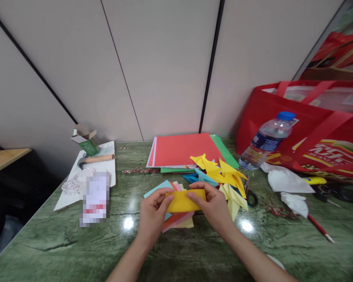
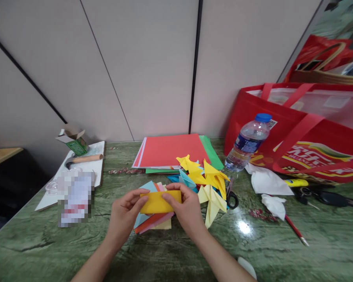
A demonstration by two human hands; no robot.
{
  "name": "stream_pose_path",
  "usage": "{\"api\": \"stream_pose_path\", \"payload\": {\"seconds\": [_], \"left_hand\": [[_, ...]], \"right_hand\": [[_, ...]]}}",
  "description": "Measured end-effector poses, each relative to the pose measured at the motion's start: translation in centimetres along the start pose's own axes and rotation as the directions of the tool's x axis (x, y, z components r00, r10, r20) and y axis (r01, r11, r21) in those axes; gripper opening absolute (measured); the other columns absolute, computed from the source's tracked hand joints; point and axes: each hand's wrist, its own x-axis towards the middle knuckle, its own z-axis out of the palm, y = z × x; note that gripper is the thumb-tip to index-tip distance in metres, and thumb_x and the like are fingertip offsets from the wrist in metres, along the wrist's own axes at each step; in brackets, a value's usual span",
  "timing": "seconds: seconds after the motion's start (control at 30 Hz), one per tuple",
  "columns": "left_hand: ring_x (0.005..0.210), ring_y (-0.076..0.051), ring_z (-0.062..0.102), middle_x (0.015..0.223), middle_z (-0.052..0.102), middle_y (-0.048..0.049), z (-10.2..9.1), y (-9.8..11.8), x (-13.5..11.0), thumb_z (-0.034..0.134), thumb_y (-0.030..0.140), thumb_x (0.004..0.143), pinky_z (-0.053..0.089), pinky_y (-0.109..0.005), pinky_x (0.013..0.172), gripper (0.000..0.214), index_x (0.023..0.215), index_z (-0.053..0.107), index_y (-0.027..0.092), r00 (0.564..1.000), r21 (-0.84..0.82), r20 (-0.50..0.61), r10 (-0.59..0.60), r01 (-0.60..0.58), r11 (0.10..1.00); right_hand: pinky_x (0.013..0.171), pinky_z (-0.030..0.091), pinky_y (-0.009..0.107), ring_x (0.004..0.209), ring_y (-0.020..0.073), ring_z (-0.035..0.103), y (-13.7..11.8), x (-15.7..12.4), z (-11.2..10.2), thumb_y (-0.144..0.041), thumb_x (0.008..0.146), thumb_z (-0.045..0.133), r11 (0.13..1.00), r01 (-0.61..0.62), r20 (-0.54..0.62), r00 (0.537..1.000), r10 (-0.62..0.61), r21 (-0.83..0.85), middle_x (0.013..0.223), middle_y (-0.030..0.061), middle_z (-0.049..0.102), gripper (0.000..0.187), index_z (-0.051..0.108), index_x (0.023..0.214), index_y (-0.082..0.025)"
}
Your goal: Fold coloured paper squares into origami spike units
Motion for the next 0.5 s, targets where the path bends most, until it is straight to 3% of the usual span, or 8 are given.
{"api": "stream_pose_path", "payload": {"seconds": [0.5], "left_hand": [[0.061, -0.014, 0.065, 0.071, 0.073, -0.0025, -0.14, -0.26, 0.01, 0.064, 0.02, 0.066, 0.051, -0.019, 0.054, 0.011, 0.075, 0.067, 0.016, 0.998, 0.033, -0.049, 0.034, -0.032, 0.999]], "right_hand": [[0.053, 0.048, 0.025, 0.062, 0.0155, 0.057, -0.11, 0.29, -0.08, -0.036, 0.062, 0.07, 0.994, 0.008, -0.05, 0.999, -0.002, 0.106, 0.069, 0.0028, 0.063, 0.024, 0.061, 0.073, -0.018]]}}
